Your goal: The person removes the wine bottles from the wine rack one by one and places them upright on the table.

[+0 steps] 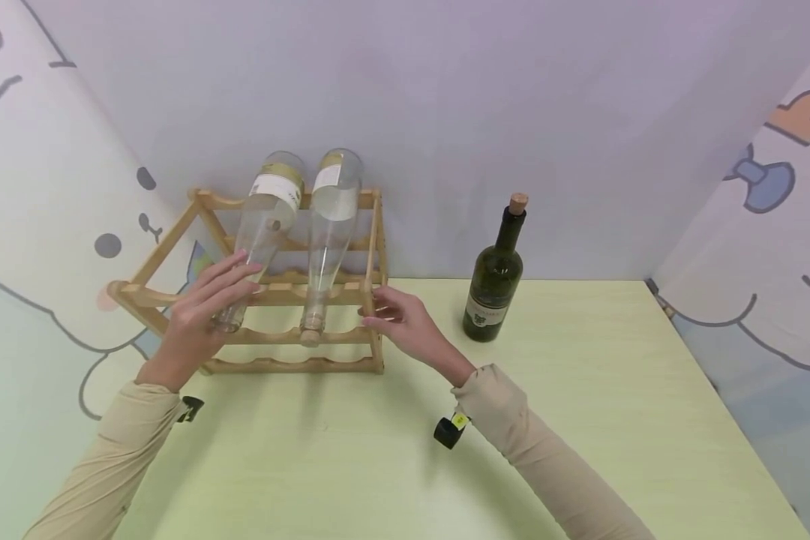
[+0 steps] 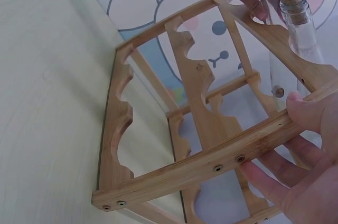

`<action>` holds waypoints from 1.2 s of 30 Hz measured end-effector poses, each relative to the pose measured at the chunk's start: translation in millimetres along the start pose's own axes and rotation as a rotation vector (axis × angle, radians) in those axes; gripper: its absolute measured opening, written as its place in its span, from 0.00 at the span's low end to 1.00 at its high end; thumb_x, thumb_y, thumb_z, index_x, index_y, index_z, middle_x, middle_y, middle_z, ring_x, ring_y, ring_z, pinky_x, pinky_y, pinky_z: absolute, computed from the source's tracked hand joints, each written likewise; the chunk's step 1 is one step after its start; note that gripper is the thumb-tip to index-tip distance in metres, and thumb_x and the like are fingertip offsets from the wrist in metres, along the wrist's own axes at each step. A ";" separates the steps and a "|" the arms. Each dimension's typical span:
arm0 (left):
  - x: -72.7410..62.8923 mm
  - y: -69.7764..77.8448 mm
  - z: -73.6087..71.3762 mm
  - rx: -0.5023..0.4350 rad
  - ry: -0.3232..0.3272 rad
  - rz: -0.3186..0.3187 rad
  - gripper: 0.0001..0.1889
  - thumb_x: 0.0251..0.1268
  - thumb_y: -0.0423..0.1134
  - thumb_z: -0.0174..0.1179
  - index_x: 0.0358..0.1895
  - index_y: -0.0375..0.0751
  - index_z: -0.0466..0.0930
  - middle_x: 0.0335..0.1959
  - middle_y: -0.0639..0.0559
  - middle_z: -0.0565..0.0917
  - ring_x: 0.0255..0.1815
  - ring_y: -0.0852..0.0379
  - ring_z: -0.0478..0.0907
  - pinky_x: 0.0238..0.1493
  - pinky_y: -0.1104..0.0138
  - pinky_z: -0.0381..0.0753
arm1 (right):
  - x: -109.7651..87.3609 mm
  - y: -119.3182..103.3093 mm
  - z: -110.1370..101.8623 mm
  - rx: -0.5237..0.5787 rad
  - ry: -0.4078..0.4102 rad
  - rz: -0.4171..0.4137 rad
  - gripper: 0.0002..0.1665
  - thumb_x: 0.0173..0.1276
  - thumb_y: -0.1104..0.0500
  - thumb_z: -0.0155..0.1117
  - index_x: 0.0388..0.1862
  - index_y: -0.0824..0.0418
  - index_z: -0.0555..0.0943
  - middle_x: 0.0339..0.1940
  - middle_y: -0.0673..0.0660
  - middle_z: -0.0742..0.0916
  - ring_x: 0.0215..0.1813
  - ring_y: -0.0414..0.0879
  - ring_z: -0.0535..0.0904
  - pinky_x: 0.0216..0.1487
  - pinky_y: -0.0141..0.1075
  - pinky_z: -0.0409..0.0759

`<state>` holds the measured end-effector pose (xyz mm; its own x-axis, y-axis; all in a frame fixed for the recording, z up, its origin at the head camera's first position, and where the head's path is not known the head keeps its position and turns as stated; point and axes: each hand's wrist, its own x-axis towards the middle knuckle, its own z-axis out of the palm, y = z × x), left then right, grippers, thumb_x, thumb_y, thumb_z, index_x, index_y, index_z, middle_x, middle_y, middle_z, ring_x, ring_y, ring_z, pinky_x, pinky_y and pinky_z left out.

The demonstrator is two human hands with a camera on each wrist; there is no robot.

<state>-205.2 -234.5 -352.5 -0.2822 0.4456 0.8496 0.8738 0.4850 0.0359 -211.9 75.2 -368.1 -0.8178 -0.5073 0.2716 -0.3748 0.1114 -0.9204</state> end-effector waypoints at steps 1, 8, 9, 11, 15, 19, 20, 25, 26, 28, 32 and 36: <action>0.4 0.3 0.2 -0.003 0.010 0.000 0.31 0.33 0.05 0.62 0.46 0.33 0.83 0.53 0.40 0.80 0.59 0.36 0.71 0.62 0.65 0.69 | 0.1 0.4 0.2 0.002 -0.002 -0.001 0.15 0.65 0.72 0.60 0.51 0.71 0.76 0.44 0.65 0.84 0.49 0.59 0.80 0.49 0.43 0.81; 6.9 2.6 0.5 -0.045 0.051 -0.020 0.27 0.35 0.05 0.59 0.42 0.31 0.83 0.51 0.38 0.81 0.58 0.35 0.71 0.61 0.64 0.71 | 0.1 2.2 0.6 0.007 0.003 -0.015 0.14 0.65 0.72 0.60 0.50 0.70 0.76 0.43 0.65 0.84 0.49 0.61 0.80 0.50 0.44 0.81; 8.2 2.9 0.6 -0.056 0.060 -0.023 0.27 0.35 0.05 0.58 0.41 0.31 0.83 0.50 0.38 0.81 0.58 0.35 0.71 0.61 0.64 0.71 | 0.0 2.5 0.6 0.007 0.004 -0.018 0.14 0.65 0.72 0.60 0.50 0.70 0.77 0.43 0.65 0.84 0.49 0.60 0.80 0.50 0.44 0.80; 10.9 4.0 0.2 -0.076 0.072 -0.026 0.28 0.35 0.04 0.55 0.41 0.31 0.83 0.50 0.37 0.81 0.58 0.34 0.71 0.59 0.68 0.71 | -0.2 3.1 0.8 0.010 0.005 -0.026 0.13 0.65 0.72 0.60 0.49 0.71 0.77 0.43 0.65 0.84 0.49 0.61 0.80 0.50 0.43 0.80; 17.0 7.1 -0.9 -0.093 0.072 -0.035 0.29 0.36 0.04 0.47 0.42 0.30 0.82 0.50 0.35 0.81 0.59 0.33 0.70 0.55 0.74 0.71 | -0.7 5.1 1.5 0.003 0.017 -0.041 0.13 0.65 0.72 0.60 0.49 0.70 0.77 0.43 0.64 0.84 0.48 0.59 0.81 0.50 0.42 0.80; 26.1 13.0 -2.9 -0.097 0.078 -0.039 0.28 0.41 0.11 0.36 0.42 0.29 0.82 0.49 0.34 0.81 0.58 0.32 0.70 0.52 0.77 0.70 | -0.8 10.7 2.3 -0.015 0.028 -0.054 0.14 0.66 0.70 0.59 0.51 0.68 0.77 0.43 0.61 0.85 0.49 0.55 0.81 0.51 0.41 0.80; 27.5 13.5 -2.9 -0.097 0.082 -0.038 0.28 0.42 0.12 0.34 0.41 0.29 0.82 0.49 0.34 0.81 0.58 0.32 0.71 0.52 0.76 0.70 | -1.0 10.8 2.5 -0.018 0.029 -0.054 0.14 0.66 0.70 0.59 0.51 0.68 0.77 0.43 0.61 0.85 0.49 0.55 0.81 0.51 0.42 0.80; 31.7 11.0 -3.2 -0.099 0.089 -0.030 0.29 0.42 0.13 0.34 0.43 0.29 0.81 0.48 0.36 0.81 0.58 0.33 0.72 0.42 0.75 0.66 | -1.7 6.2 3.8 -0.009 0.035 -0.037 0.15 0.66 0.71 0.59 0.52 0.70 0.76 0.44 0.63 0.84 0.49 0.57 0.81 0.51 0.42 0.80; 32.9 10.8 -3.3 -0.101 0.092 -0.032 0.29 0.40 0.12 0.34 0.43 0.29 0.81 0.48 0.36 0.82 0.58 0.34 0.72 0.39 0.74 0.64 | -1.7 6.0 4.0 -0.005 0.038 -0.032 0.15 0.66 0.71 0.59 0.52 0.71 0.76 0.44 0.63 0.84 0.49 0.57 0.81 0.51 0.42 0.80; 36.2 11.6 -4.4 -0.104 0.099 -0.035 0.29 0.39 0.11 0.35 0.42 0.28 0.81 0.47 0.37 0.82 0.57 0.34 0.73 0.36 0.73 0.62 | -2.0 5.6 4.4 -0.001 0.043 -0.025 0.15 0.66 0.71 0.59 0.52 0.71 0.76 0.44 0.64 0.85 0.49 0.57 0.81 0.51 0.42 0.80; 43.4 14.6 -6.6 -0.109 0.138 -0.051 0.28 0.37 0.11 0.35 0.38 0.27 0.81 0.44 0.36 0.83 0.56 0.35 0.74 0.33 0.74 0.62 | -2.7 3.9 5.1 0.001 0.045 -0.007 0.15 0.67 0.70 0.59 0.52 0.69 0.77 0.44 0.63 0.84 0.50 0.57 0.81 0.51 0.43 0.80; 51.2 18.3 -8.8 -0.123 0.159 -0.077 0.25 0.37 0.07 0.40 0.37 0.27 0.80 0.43 0.36 0.83 0.56 0.36 0.75 0.41 0.77 0.69 | -3.4 3.3 5.4 -0.010 0.045 -0.003 0.15 0.67 0.70 0.58 0.53 0.71 0.76 0.45 0.63 0.84 0.50 0.58 0.81 0.50 0.45 0.80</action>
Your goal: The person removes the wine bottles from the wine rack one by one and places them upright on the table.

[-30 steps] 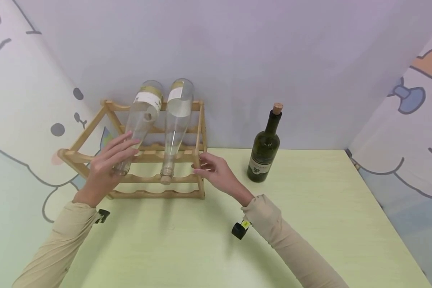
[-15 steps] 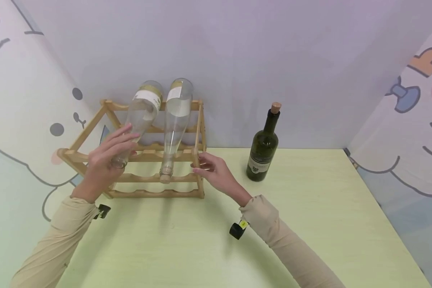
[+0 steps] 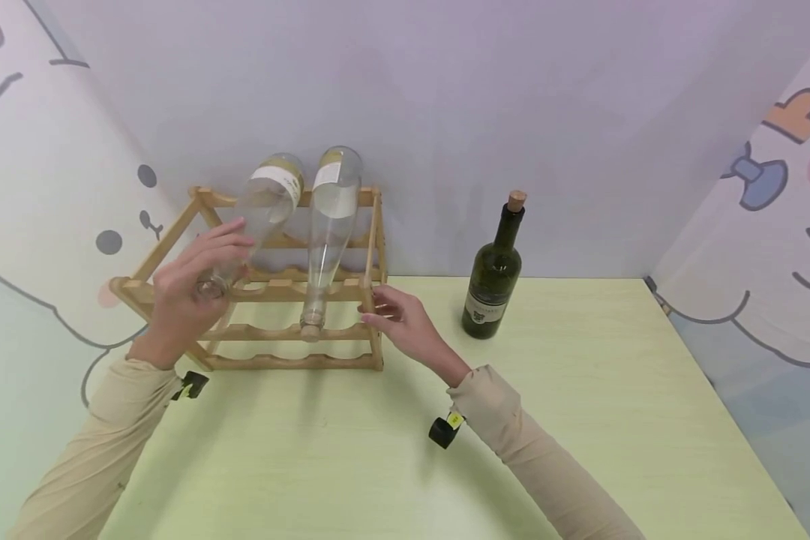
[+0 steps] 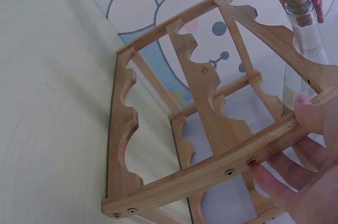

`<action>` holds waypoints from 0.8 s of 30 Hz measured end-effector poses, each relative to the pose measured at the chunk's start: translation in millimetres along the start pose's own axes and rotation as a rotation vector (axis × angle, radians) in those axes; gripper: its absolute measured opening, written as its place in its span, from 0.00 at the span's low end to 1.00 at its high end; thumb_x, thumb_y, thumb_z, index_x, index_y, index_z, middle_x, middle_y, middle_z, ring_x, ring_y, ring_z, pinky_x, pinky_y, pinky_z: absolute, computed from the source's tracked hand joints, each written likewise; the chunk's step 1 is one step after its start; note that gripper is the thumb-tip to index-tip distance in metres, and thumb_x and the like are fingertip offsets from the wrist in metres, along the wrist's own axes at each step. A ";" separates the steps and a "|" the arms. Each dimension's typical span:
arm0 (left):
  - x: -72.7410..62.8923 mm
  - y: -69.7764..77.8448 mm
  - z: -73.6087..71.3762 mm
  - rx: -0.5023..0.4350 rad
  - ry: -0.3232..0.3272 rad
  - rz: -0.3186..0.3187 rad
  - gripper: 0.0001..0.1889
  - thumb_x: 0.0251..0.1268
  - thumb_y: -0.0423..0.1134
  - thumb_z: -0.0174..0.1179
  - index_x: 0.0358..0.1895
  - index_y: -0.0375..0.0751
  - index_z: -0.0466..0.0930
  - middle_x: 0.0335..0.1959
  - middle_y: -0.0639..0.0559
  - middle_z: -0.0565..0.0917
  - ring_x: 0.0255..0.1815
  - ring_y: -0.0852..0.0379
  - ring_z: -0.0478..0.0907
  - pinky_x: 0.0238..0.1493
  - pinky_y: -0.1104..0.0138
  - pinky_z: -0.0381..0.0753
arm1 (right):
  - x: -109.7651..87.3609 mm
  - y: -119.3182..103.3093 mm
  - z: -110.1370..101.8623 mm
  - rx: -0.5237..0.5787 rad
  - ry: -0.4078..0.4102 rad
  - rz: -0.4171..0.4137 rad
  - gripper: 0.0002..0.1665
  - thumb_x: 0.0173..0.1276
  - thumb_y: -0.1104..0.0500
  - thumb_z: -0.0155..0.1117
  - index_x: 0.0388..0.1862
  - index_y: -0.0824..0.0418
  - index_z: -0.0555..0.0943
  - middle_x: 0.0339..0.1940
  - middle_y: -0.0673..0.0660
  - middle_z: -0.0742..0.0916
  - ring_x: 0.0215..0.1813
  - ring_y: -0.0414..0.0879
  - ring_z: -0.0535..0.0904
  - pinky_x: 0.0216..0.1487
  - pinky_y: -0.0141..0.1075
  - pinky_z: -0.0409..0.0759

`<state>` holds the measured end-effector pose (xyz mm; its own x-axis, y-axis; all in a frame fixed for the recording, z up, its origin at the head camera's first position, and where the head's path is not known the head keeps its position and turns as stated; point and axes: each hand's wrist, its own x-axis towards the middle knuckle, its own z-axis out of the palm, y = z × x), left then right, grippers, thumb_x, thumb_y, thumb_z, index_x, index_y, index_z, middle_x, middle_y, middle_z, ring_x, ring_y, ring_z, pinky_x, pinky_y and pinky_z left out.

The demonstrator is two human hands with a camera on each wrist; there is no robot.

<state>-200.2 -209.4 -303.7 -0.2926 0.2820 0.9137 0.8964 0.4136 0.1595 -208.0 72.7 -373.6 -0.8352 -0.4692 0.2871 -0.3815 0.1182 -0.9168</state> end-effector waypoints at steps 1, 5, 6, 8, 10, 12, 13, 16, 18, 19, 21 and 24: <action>2.1 1.4 -0.3 -0.007 0.002 -0.005 0.25 0.36 0.07 0.41 0.37 0.27 0.80 0.43 0.35 0.82 0.56 0.36 0.74 0.43 0.76 0.69 | 0.0 -0.1 0.0 -0.002 -0.001 0.000 0.15 0.67 0.70 0.58 0.53 0.71 0.76 0.45 0.64 0.84 0.50 0.58 0.81 0.50 0.45 0.80; 10.9 8.3 -1.8 -0.025 0.031 -0.015 0.23 0.37 0.10 0.40 0.36 0.26 0.80 0.41 0.35 0.82 0.55 0.36 0.75 0.40 0.77 0.68 | 0.3 0.4 0.6 -0.001 -0.006 -0.005 0.15 0.68 0.70 0.57 0.53 0.71 0.76 0.46 0.68 0.83 0.50 0.59 0.80 0.51 0.45 0.80; 13.0 10.6 -2.1 -0.034 0.043 -0.016 0.21 0.40 0.11 0.42 0.36 0.26 0.80 0.41 0.34 0.82 0.54 0.36 0.75 0.43 0.76 0.71 | 0.3 0.6 0.7 -0.002 -0.007 -0.006 0.15 0.68 0.70 0.57 0.53 0.71 0.76 0.46 0.69 0.83 0.50 0.59 0.80 0.51 0.45 0.80; 16.8 15.3 -2.2 -0.044 0.072 -0.017 0.17 0.43 0.12 0.46 0.35 0.25 0.79 0.40 0.33 0.83 0.53 0.35 0.76 0.52 0.69 0.76 | 0.0 0.9 0.9 -0.009 -0.006 -0.008 0.15 0.68 0.70 0.57 0.53 0.70 0.76 0.46 0.69 0.83 0.50 0.58 0.80 0.51 0.44 0.79; 19.6 19.5 -2.0 -0.056 0.107 -0.020 0.12 0.45 0.15 0.53 0.34 0.25 0.79 0.38 0.33 0.83 0.52 0.34 0.76 0.57 0.59 0.75 | -0.2 1.5 0.9 -0.017 -0.003 -0.011 0.15 0.68 0.70 0.57 0.53 0.70 0.76 0.46 0.67 0.83 0.51 0.58 0.80 0.52 0.44 0.79; 22.0 22.8 -2.1 -0.071 0.137 -0.017 0.08 0.48 0.18 0.57 0.34 0.25 0.79 0.36 0.32 0.83 0.50 0.34 0.77 0.56 0.55 0.75 | -0.2 2.0 0.8 -0.023 0.000 -0.013 0.15 0.68 0.70 0.57 0.53 0.70 0.76 0.45 0.65 0.84 0.51 0.57 0.80 0.51 0.43 0.79; 22.9 24.0 -2.4 -0.075 0.152 -0.016 0.06 0.50 0.20 0.59 0.33 0.24 0.79 0.36 0.32 0.83 0.50 0.34 0.77 0.56 0.54 0.76 | -0.1 2.2 0.7 -0.025 0.001 -0.014 0.15 0.68 0.70 0.57 0.53 0.70 0.76 0.45 0.64 0.84 0.50 0.57 0.80 0.51 0.43 0.80; 25.9 26.8 -4.0 -0.107 0.198 -0.012 0.09 0.57 0.31 0.63 0.32 0.24 0.78 0.33 0.31 0.82 0.49 0.33 0.78 0.55 0.53 0.76 | -0.3 2.9 0.8 -0.026 0.002 -0.012 0.15 0.68 0.69 0.57 0.53 0.70 0.76 0.45 0.63 0.84 0.50 0.56 0.81 0.50 0.43 0.80; 28.3 29.0 -6.3 -0.119 0.223 -0.015 0.15 0.60 0.37 0.65 0.31 0.23 0.78 0.32 0.30 0.82 0.48 0.33 0.78 0.54 0.53 0.77 | -0.4 2.9 1.1 -0.024 0.003 -0.011 0.15 0.68 0.70 0.57 0.53 0.69 0.76 0.44 0.63 0.84 0.50 0.56 0.81 0.51 0.43 0.80; 29.4 30.3 -7.6 -0.119 0.236 -0.018 0.17 0.60 0.40 0.65 0.30 0.23 0.78 0.32 0.30 0.82 0.48 0.33 0.78 0.54 0.53 0.77 | -0.4 2.8 1.2 -0.024 0.003 -0.012 0.14 0.68 0.70 0.58 0.52 0.69 0.76 0.44 0.63 0.84 0.50 0.56 0.81 0.51 0.43 0.80; 31.7 33.7 -10.6 -0.124 0.260 -0.029 0.20 0.59 0.42 0.66 0.29 0.22 0.77 0.31 0.29 0.82 0.47 0.34 0.79 0.54 0.52 0.77 | -0.6 2.9 1.4 -0.023 0.003 -0.012 0.14 0.68 0.69 0.58 0.52 0.69 0.76 0.44 0.63 0.84 0.50 0.56 0.81 0.51 0.43 0.80; 35.4 39.1 -15.5 -0.123 0.276 -0.051 0.22 0.57 0.45 0.68 0.28 0.22 0.77 0.30 0.29 0.82 0.47 0.35 0.80 0.54 0.52 0.76 | -0.9 3.0 1.4 -0.025 0.008 -0.016 0.14 0.67 0.69 0.58 0.52 0.69 0.76 0.44 0.63 0.84 0.49 0.57 0.81 0.50 0.43 0.80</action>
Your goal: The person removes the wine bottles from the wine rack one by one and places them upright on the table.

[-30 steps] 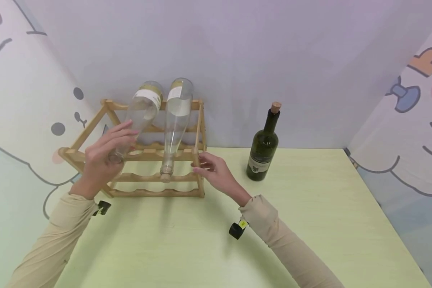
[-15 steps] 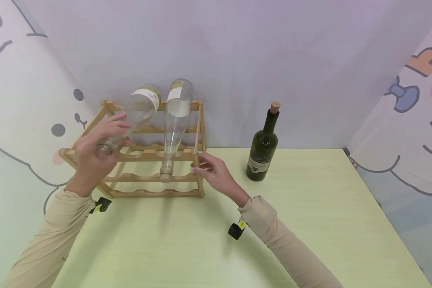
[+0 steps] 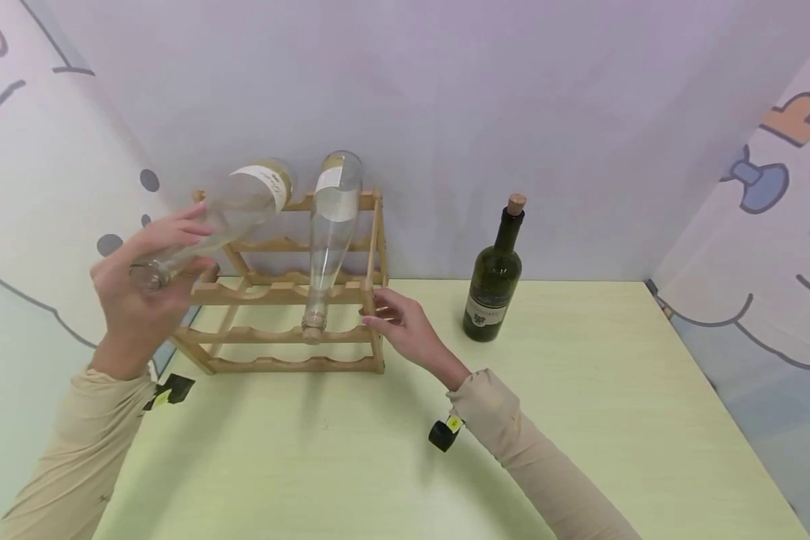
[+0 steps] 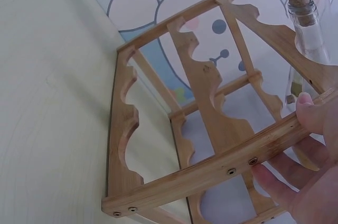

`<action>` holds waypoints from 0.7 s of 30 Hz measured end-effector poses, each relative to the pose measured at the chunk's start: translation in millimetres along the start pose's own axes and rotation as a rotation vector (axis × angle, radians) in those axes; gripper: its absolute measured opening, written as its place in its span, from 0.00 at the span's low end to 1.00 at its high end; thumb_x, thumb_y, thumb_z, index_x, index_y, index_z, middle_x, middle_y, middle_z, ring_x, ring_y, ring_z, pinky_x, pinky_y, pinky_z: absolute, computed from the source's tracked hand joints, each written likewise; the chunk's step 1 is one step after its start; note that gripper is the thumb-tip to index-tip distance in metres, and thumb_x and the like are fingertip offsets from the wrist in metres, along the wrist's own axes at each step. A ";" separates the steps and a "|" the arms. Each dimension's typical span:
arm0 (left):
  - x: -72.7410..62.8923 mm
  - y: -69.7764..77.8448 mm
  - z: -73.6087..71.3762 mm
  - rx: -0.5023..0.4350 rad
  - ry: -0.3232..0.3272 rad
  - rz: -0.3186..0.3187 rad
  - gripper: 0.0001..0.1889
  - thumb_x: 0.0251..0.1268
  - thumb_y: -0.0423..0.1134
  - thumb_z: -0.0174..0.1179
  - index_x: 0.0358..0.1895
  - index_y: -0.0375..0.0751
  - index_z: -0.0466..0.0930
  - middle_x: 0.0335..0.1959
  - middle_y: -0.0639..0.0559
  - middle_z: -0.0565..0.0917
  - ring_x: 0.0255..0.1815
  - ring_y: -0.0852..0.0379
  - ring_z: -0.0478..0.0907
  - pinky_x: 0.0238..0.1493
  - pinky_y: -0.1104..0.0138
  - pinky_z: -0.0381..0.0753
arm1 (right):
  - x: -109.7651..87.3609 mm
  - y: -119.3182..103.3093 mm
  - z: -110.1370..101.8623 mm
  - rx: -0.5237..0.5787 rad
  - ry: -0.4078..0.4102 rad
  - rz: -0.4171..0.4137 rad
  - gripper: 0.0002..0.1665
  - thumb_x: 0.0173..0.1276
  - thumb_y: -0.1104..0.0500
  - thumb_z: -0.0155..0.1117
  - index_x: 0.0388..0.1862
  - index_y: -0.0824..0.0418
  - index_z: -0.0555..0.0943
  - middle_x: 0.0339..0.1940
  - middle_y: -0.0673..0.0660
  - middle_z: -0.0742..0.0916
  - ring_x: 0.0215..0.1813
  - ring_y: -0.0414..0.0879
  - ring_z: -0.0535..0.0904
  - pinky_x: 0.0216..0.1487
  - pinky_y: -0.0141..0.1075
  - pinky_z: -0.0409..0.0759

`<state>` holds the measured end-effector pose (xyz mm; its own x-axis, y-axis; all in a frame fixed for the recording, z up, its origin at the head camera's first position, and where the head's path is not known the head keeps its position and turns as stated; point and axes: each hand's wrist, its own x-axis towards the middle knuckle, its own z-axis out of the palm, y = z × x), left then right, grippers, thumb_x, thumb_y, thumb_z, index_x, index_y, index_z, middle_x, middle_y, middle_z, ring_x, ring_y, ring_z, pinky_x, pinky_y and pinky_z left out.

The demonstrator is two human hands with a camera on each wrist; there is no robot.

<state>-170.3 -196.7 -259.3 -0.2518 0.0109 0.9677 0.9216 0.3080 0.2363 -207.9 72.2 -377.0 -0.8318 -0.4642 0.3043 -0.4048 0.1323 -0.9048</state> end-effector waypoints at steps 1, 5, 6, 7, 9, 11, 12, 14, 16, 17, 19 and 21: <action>1.4 2.0 -1.0 -0.003 0.004 -0.007 0.22 0.56 0.44 0.69 0.28 0.22 0.77 0.30 0.30 0.82 0.47 0.36 0.80 0.54 0.51 0.76 | -0.1 0.1 0.2 0.000 0.001 -0.002 0.14 0.67 0.69 0.58 0.51 0.69 0.76 0.44 0.63 0.84 0.48 0.58 0.81 0.50 0.43 0.80; 6.1 8.5 -5.1 -0.028 0.014 -0.034 0.22 0.55 0.43 0.70 0.28 0.21 0.77 0.31 0.32 0.83 0.47 0.38 0.80 0.55 0.53 0.76 | -0.2 0.7 1.0 -0.001 0.008 -0.008 0.13 0.67 0.69 0.58 0.50 0.68 0.77 0.43 0.63 0.84 0.47 0.60 0.81 0.48 0.42 0.81; 7.0 9.6 -6.0 -0.032 0.022 -0.037 0.22 0.54 0.43 0.70 0.28 0.21 0.77 0.31 0.33 0.83 0.47 0.38 0.80 0.54 0.53 0.76 | 0.0 0.9 1.2 0.000 0.007 -0.013 0.13 0.68 0.69 0.58 0.50 0.68 0.77 0.43 0.63 0.84 0.47 0.60 0.81 0.48 0.42 0.81; 7.9 10.3 -6.9 -0.035 0.033 -0.035 0.22 0.54 0.43 0.70 0.28 0.20 0.77 0.31 0.34 0.84 0.46 0.39 0.81 0.54 0.53 0.77 | 0.1 1.1 1.5 0.001 0.005 -0.016 0.13 0.68 0.69 0.58 0.50 0.68 0.77 0.43 0.63 0.84 0.47 0.60 0.81 0.48 0.42 0.81; 9.4 11.0 -8.2 -0.035 0.051 -0.028 0.22 0.52 0.42 0.71 0.28 0.21 0.77 0.31 0.36 0.84 0.46 0.39 0.81 0.53 0.54 0.77 | -0.1 1.3 1.6 0.004 0.003 -0.019 0.13 0.68 0.69 0.58 0.50 0.68 0.77 0.43 0.63 0.83 0.48 0.60 0.81 0.48 0.42 0.81; 10.9 10.9 -10.3 -0.027 0.069 -0.017 0.21 0.52 0.41 0.71 0.28 0.21 0.77 0.30 0.36 0.84 0.44 0.40 0.82 0.52 0.54 0.78 | -0.3 1.5 1.7 0.005 0.001 -0.019 0.13 0.68 0.69 0.57 0.51 0.68 0.76 0.43 0.63 0.83 0.48 0.61 0.80 0.48 0.41 0.81; 11.7 10.8 -11.3 -0.025 0.077 -0.009 0.21 0.52 0.40 0.72 0.28 0.21 0.77 0.30 0.36 0.84 0.44 0.39 0.82 0.52 0.54 0.78 | -0.3 1.5 1.9 0.007 0.000 -0.019 0.12 0.68 0.69 0.57 0.51 0.69 0.76 0.44 0.63 0.83 0.48 0.61 0.80 0.49 0.42 0.81; 13.0 10.5 -13.8 -0.028 0.092 -0.003 0.20 0.51 0.39 0.72 0.28 0.21 0.76 0.30 0.36 0.84 0.43 0.39 0.82 0.51 0.54 0.79 | -0.6 1.4 2.1 0.009 0.000 -0.017 0.13 0.68 0.69 0.57 0.51 0.69 0.76 0.44 0.63 0.83 0.49 0.63 0.80 0.49 0.42 0.81; 14.2 10.7 -15.9 -0.035 0.107 -0.005 0.19 0.50 0.37 0.72 0.29 0.21 0.75 0.30 0.35 0.84 0.42 0.39 0.82 0.50 0.54 0.79 | -0.7 1.3 2.2 0.010 0.001 -0.015 0.12 0.68 0.69 0.57 0.51 0.69 0.76 0.44 0.63 0.83 0.49 0.64 0.80 0.49 0.43 0.81; 14.8 11.1 -16.6 -0.039 0.116 -0.008 0.19 0.50 0.36 0.73 0.29 0.21 0.75 0.30 0.35 0.84 0.42 0.39 0.82 0.50 0.55 0.79 | -0.6 1.3 2.2 0.011 0.002 -0.014 0.13 0.68 0.69 0.57 0.51 0.69 0.76 0.44 0.64 0.83 0.49 0.64 0.79 0.49 0.44 0.80; 16.3 12.8 -16.9 -0.056 0.138 -0.014 0.20 0.48 0.36 0.73 0.29 0.20 0.74 0.31 0.34 0.84 0.42 0.39 0.83 0.51 0.54 0.79 | -0.7 1.4 1.9 0.013 0.002 -0.013 0.13 0.69 0.69 0.57 0.51 0.69 0.76 0.44 0.65 0.83 0.49 0.65 0.79 0.49 0.45 0.80; 18.1 15.7 -16.1 -0.070 0.158 -0.018 0.21 0.47 0.35 0.74 0.30 0.19 0.73 0.31 0.34 0.84 0.42 0.39 0.83 0.51 0.55 0.79 | -0.8 1.9 1.7 0.013 0.004 -0.011 0.13 0.69 0.68 0.57 0.51 0.69 0.76 0.44 0.65 0.83 0.48 0.64 0.80 0.49 0.45 0.81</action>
<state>-155.7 -207.0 -236.7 -0.2242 -0.1458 0.9636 0.9369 0.2398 0.2543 -207.3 71.4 -379.4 -0.8287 -0.4621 0.3157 -0.4093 0.1158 -0.9050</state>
